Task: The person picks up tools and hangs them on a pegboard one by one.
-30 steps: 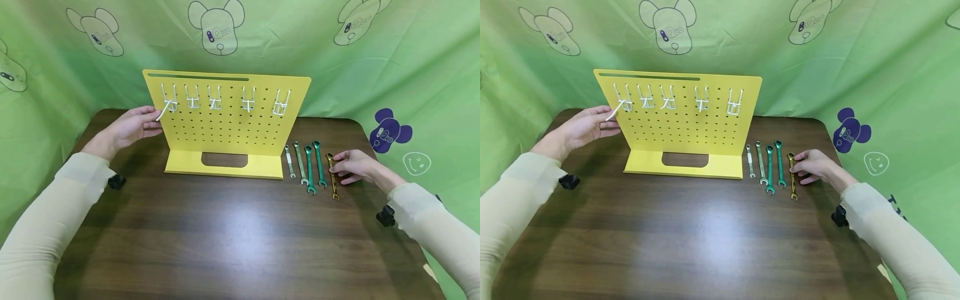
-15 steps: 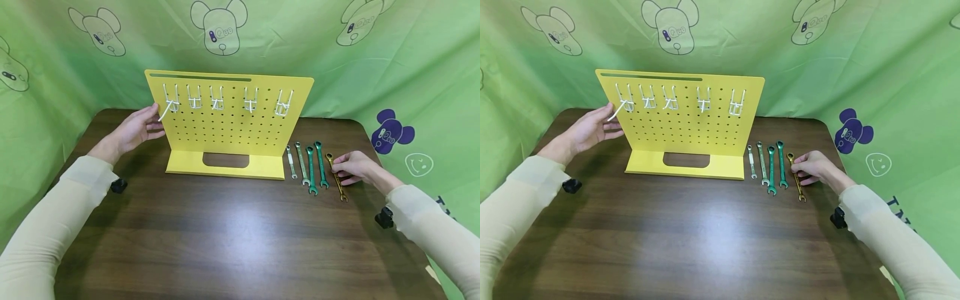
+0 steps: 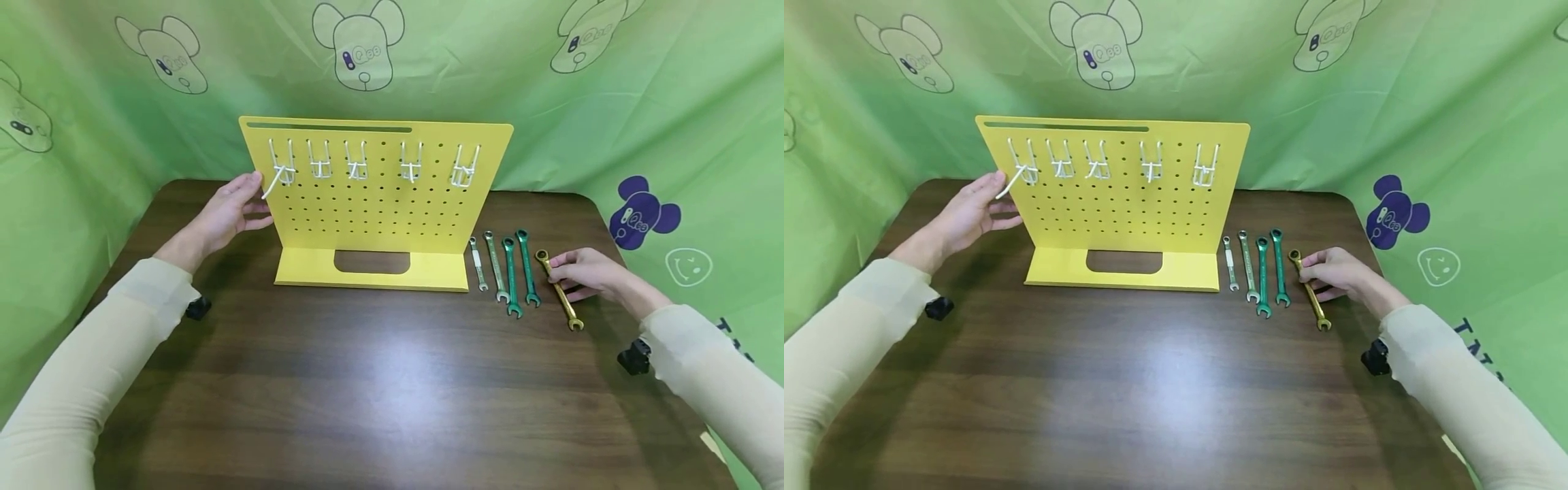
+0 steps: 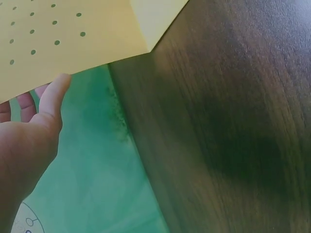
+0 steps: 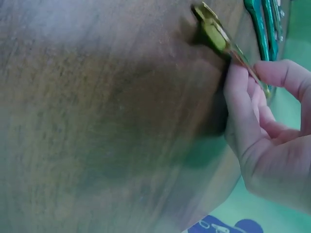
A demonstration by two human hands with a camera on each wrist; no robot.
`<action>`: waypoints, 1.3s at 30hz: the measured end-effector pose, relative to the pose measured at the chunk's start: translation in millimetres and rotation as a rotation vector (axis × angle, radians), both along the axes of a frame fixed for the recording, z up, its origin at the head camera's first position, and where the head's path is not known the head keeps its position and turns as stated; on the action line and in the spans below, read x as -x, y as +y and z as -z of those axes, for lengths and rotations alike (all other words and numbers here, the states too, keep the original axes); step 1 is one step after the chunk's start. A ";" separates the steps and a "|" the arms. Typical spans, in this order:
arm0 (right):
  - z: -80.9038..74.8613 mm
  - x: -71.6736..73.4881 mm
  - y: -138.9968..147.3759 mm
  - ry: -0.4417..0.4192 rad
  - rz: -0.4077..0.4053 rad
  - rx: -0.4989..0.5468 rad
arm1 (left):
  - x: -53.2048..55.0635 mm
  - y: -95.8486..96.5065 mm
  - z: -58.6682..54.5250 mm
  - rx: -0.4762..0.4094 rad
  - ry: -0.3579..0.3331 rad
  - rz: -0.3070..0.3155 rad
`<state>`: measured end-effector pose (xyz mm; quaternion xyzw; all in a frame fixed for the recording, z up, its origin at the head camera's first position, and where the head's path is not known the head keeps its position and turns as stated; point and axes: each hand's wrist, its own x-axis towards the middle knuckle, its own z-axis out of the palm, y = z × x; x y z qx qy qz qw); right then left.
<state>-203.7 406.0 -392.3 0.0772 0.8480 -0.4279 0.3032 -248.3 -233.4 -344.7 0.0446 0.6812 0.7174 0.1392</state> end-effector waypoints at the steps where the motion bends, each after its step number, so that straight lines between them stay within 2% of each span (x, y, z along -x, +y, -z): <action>1: -1.7 0.9 0.8 -0.016 0.001 0.018 | -0.5 -0.4 0.8 -0.001 0.003 -0.005; 6: -14.0 1.6 0.9 -0.088 0.000 0.115 | -1.4 -0.9 2.7 0.000 0.007 -0.017; 8: -21.6 1.2 -0.6 -0.089 -0.012 0.150 | -1.4 -1.3 2.6 -0.004 0.007 -0.022; 16: -58.6 4.8 -23.1 -0.006 -0.050 0.288 | -0.3 -1.1 3.1 -0.016 0.009 -0.056; 21: -81.3 9.1 -49.8 0.018 -0.125 0.363 | -0.4 0.0 3.6 -0.031 0.014 -0.068; 24: -94.2 9.6 -68.2 0.060 -0.166 0.398 | 0.0 0.9 3.9 -0.040 0.016 -0.070; 26: -102.8 7.2 -82.0 0.113 -0.163 0.413 | 0.6 1.7 4.6 -0.044 0.016 -0.070; 31: -125.1 -3.3 -115.3 0.253 -0.098 0.460 | 0.8 2.1 4.9 -0.055 0.011 -0.077; 35: -139.0 -8.0 -130.8 0.286 -0.099 0.537 | 1.2 1.4 3.9 -0.062 0.013 -0.081; 39: -143.5 -8.4 -140.4 0.284 -0.143 0.584 | 1.2 0.4 3.6 -0.073 0.011 -0.078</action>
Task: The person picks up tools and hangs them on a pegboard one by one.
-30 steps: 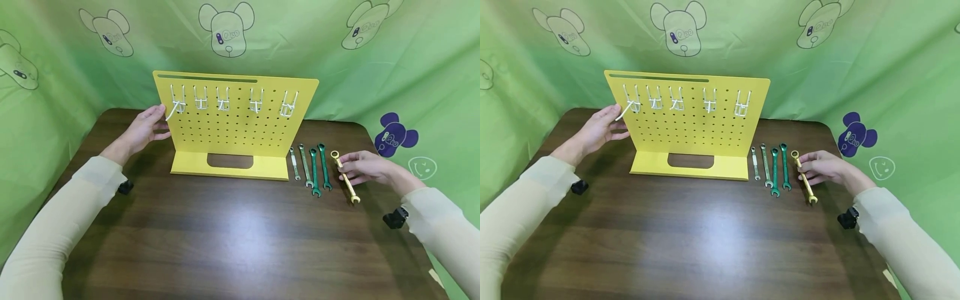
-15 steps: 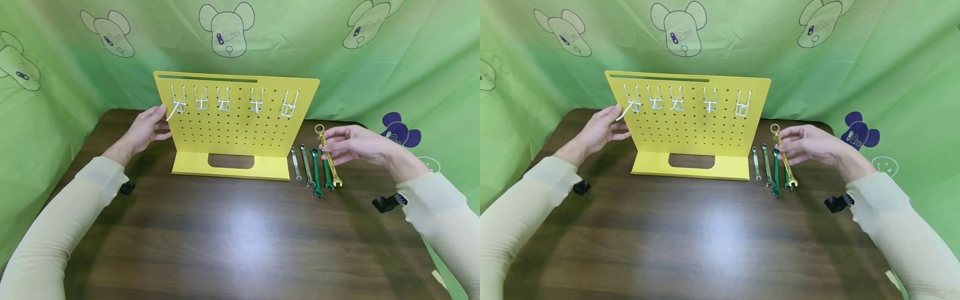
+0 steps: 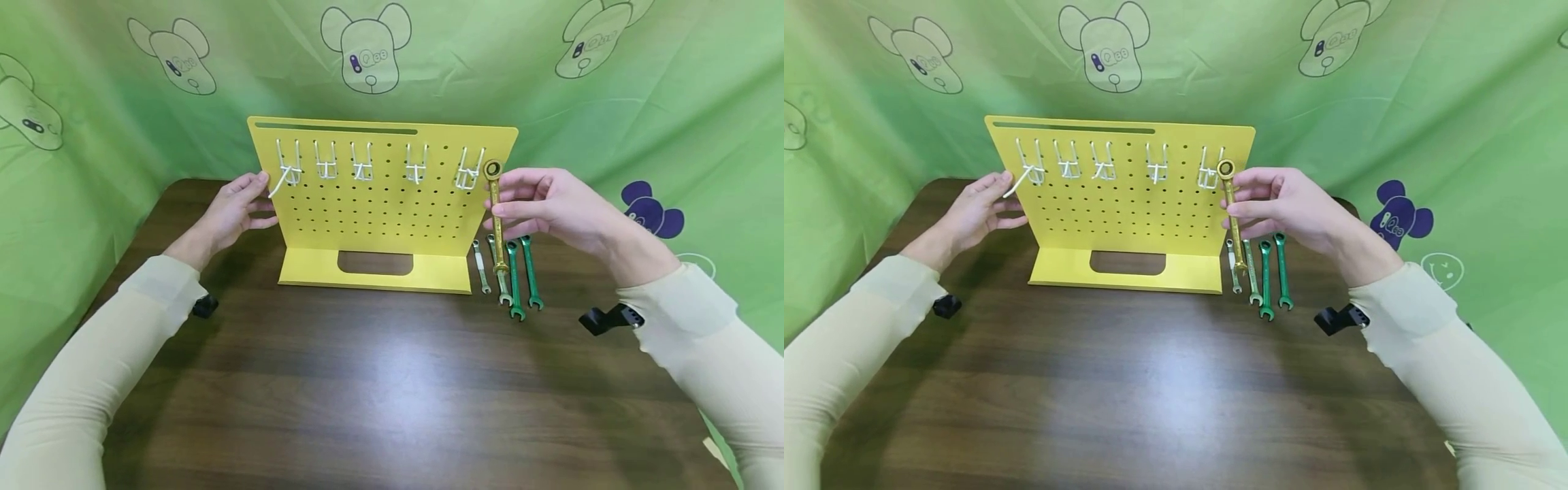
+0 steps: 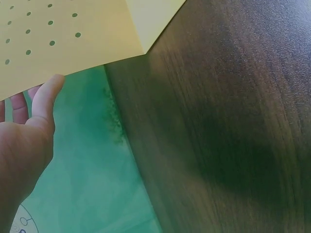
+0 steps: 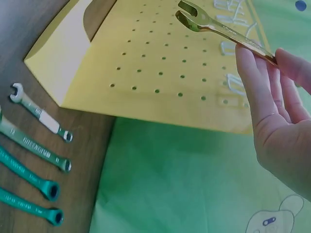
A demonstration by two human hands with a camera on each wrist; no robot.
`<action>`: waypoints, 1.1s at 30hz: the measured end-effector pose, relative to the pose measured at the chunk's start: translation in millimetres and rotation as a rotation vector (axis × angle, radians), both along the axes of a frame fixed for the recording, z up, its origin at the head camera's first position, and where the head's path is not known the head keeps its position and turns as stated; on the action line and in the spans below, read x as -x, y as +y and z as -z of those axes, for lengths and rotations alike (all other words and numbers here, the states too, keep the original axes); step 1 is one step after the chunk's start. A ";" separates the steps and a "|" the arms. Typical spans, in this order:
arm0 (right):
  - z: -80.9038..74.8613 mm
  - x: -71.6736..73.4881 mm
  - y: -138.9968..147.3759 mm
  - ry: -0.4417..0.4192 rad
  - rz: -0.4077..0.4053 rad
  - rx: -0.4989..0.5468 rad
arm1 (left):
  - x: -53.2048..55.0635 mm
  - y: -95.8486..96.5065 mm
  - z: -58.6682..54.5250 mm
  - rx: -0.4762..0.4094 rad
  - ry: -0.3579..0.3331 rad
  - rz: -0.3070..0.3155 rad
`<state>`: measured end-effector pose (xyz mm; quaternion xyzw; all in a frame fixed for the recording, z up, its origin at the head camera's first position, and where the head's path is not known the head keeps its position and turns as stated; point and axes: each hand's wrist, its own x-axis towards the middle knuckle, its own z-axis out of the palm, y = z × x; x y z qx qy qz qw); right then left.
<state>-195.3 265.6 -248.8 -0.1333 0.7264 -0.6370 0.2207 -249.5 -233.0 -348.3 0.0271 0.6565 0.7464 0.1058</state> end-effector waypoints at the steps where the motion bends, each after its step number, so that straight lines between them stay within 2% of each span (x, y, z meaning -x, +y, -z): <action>1: 0.3 0.8 -2.5 0.000 -0.008 0.000 | -0.3 -0.7 -0.2 -0.001 0.000 0.001; 16: 26.1 18.0 -17.0 -0.039 0.056 -0.084 | -2.6 1.0 -1.1 0.001 0.000 -0.009; 27: 47.7 28.9 -18.5 -0.081 0.083 0.019 | -1.7 0.0 -0.1 -0.030 -0.011 -0.014; 33: 54.5 32.0 -22.3 -0.112 0.134 0.117 | -3.0 -0.8 -0.2 -0.042 -0.019 -0.010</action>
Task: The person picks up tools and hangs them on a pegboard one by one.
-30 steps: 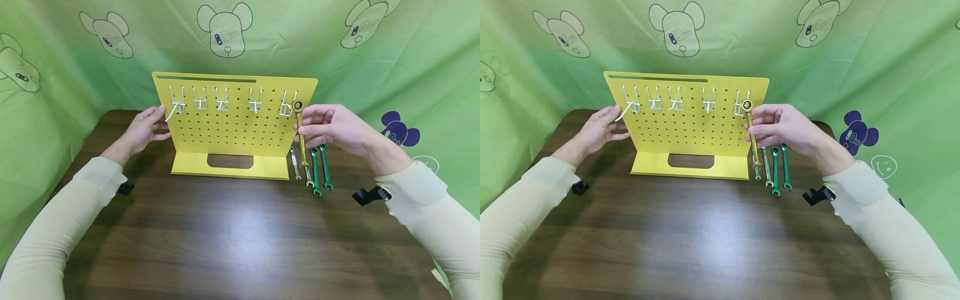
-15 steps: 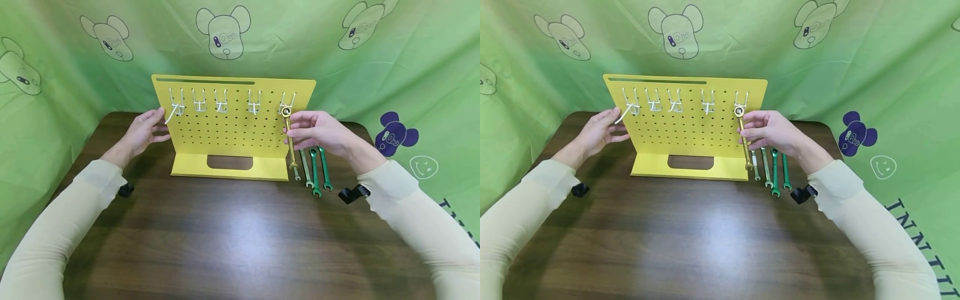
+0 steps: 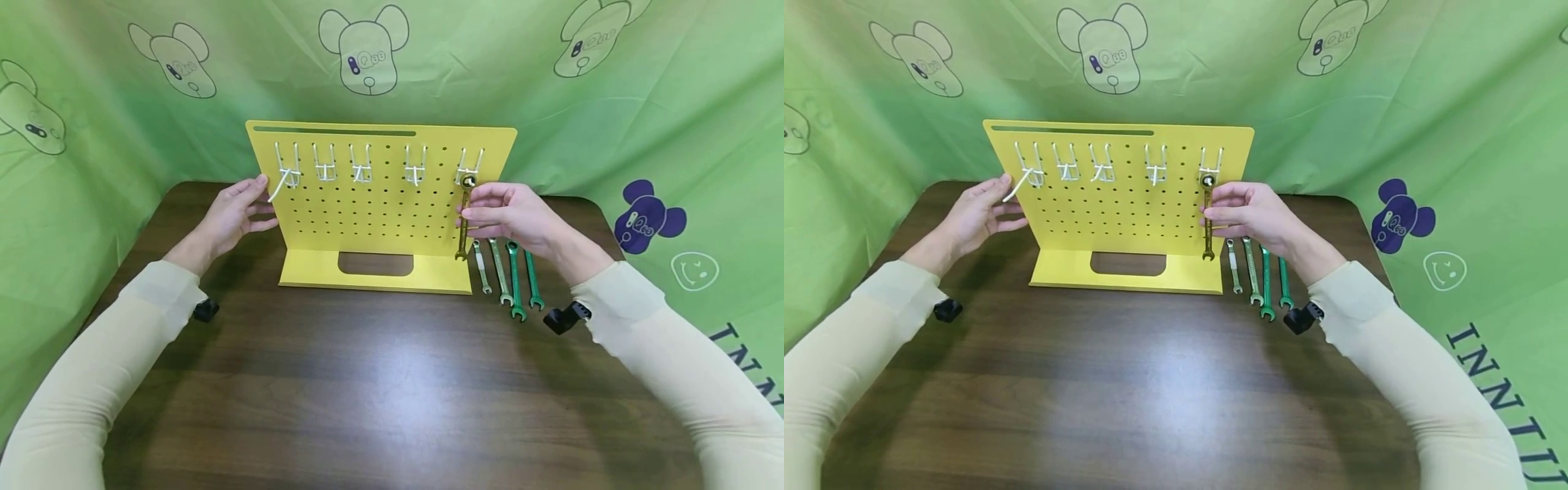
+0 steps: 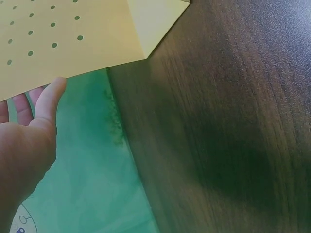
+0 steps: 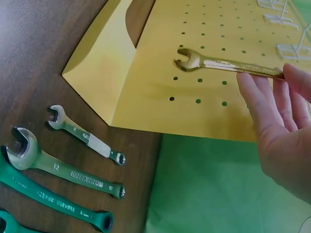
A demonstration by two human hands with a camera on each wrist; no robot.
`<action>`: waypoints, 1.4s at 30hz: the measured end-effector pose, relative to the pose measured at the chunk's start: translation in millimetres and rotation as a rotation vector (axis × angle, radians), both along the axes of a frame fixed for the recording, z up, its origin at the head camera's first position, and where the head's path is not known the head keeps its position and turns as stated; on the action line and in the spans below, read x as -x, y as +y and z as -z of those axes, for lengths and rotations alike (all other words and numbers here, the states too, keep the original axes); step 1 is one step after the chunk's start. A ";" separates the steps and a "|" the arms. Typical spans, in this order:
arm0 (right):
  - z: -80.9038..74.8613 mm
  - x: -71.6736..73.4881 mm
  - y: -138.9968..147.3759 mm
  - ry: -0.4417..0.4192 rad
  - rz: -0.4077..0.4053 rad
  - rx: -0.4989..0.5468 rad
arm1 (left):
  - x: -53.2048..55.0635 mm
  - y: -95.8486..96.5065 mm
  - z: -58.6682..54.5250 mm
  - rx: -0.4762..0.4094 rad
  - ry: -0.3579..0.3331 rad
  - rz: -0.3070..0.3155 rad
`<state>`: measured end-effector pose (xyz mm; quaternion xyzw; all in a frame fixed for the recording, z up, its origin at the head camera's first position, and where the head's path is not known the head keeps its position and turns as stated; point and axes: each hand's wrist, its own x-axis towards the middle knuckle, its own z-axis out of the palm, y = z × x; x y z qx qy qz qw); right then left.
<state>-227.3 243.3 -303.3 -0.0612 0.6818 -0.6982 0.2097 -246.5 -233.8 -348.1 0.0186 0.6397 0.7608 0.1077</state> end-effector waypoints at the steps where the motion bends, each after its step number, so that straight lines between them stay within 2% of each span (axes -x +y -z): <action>1: 0.8 0.4 -0.7 -0.003 0.009 0.010 | -0.3 0.0 -0.4 -0.003 -0.003 0.004; 8: 3.3 4.8 -4.2 -0.039 0.043 0.074 | -0.7 -1.8 -5.4 -0.007 -0.016 0.036; 13: 2.5 6.9 -6.3 -0.072 0.082 0.089 | 1.4 -0.3 -5.8 0.004 -0.035 0.019; 21: 5.1 6.2 -10.1 -0.083 0.123 0.022 | 0.5 2.5 -4.4 0.011 -0.045 -0.004; 31: 13.7 4.6 -9.6 -0.082 0.117 -0.064 | 0.3 7.4 -3.2 0.068 -0.012 -0.025; 36: 15.2 4.5 -10.7 -0.052 0.125 -0.137 | -2.1 4.6 -3.7 0.072 -0.020 -0.021; 42: 17.2 3.4 -5.2 -0.008 0.125 -0.252 | -2.8 6.5 -1.9 0.033 -0.011 -0.010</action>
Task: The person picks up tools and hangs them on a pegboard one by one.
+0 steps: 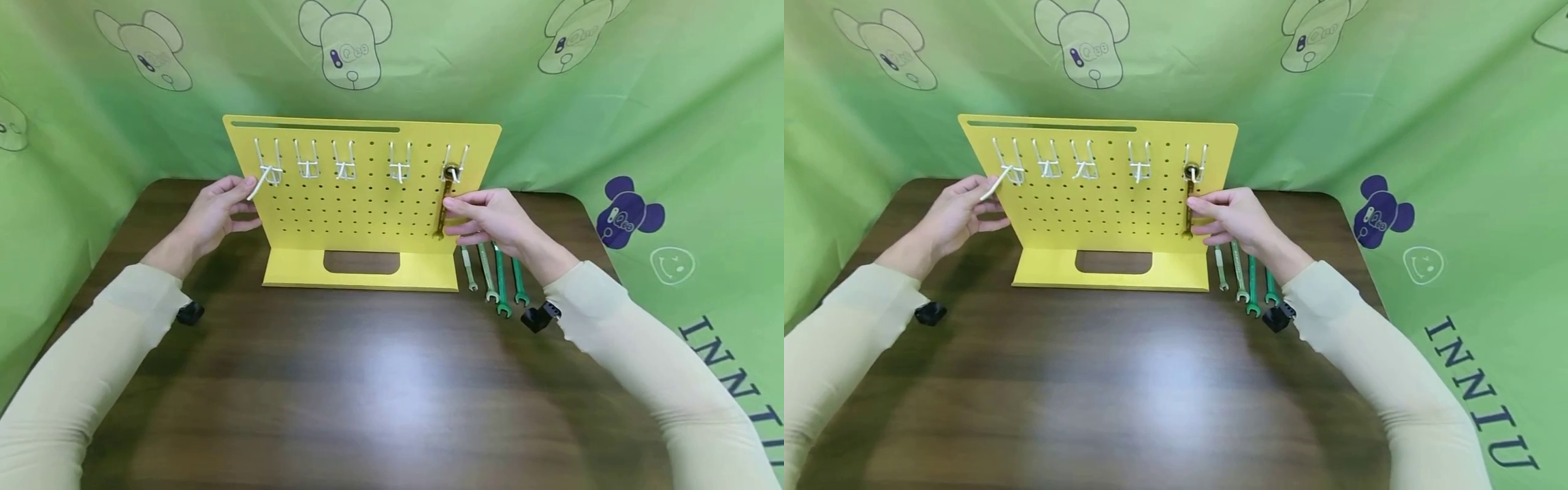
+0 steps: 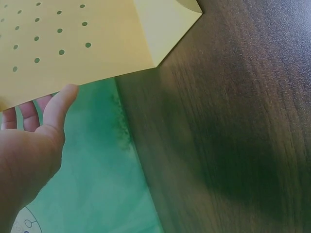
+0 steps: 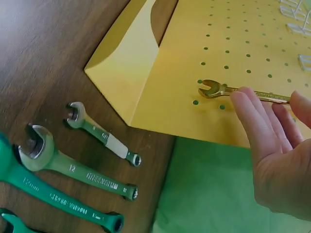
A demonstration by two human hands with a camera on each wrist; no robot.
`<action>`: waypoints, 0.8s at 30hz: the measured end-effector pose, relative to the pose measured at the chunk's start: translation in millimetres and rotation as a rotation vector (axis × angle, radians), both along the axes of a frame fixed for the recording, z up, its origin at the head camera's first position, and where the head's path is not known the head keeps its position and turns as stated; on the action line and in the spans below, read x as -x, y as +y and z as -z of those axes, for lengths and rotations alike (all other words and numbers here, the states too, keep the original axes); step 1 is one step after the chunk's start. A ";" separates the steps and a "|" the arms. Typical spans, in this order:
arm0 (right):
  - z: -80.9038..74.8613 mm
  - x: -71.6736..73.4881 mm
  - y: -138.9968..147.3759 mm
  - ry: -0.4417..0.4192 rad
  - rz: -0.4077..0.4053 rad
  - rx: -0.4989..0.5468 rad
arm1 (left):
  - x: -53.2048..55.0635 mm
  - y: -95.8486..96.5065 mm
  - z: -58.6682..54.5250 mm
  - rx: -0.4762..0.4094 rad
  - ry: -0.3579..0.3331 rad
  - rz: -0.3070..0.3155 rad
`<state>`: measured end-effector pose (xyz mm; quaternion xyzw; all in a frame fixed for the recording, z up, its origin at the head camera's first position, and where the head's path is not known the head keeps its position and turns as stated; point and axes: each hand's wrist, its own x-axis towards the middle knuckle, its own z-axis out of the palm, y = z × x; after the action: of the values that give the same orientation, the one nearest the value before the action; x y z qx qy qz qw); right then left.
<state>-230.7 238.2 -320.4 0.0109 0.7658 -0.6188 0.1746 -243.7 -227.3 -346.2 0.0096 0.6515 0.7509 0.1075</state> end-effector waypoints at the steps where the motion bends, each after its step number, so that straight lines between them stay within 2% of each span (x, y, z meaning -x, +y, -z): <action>1: 1.2 0.8 -1.3 0.009 -0.004 -0.005 | -0.8 -2.0 -1.4 -0.006 0.002 -0.004; 10: 4.2 -3.9 5.9 0.027 -0.042 -0.017 | -0.2 -2.6 -1.7 -0.048 -0.008 0.006; 24: -2.4 -11.3 26.2 -0.007 -0.089 -0.031 | 1.4 -1.0 0.2 -0.016 -0.003 -0.006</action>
<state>-219.4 264.3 -318.0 -0.0183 0.7744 -0.5983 0.2048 -245.1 -228.3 -346.4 0.0073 0.6453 0.7565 0.1061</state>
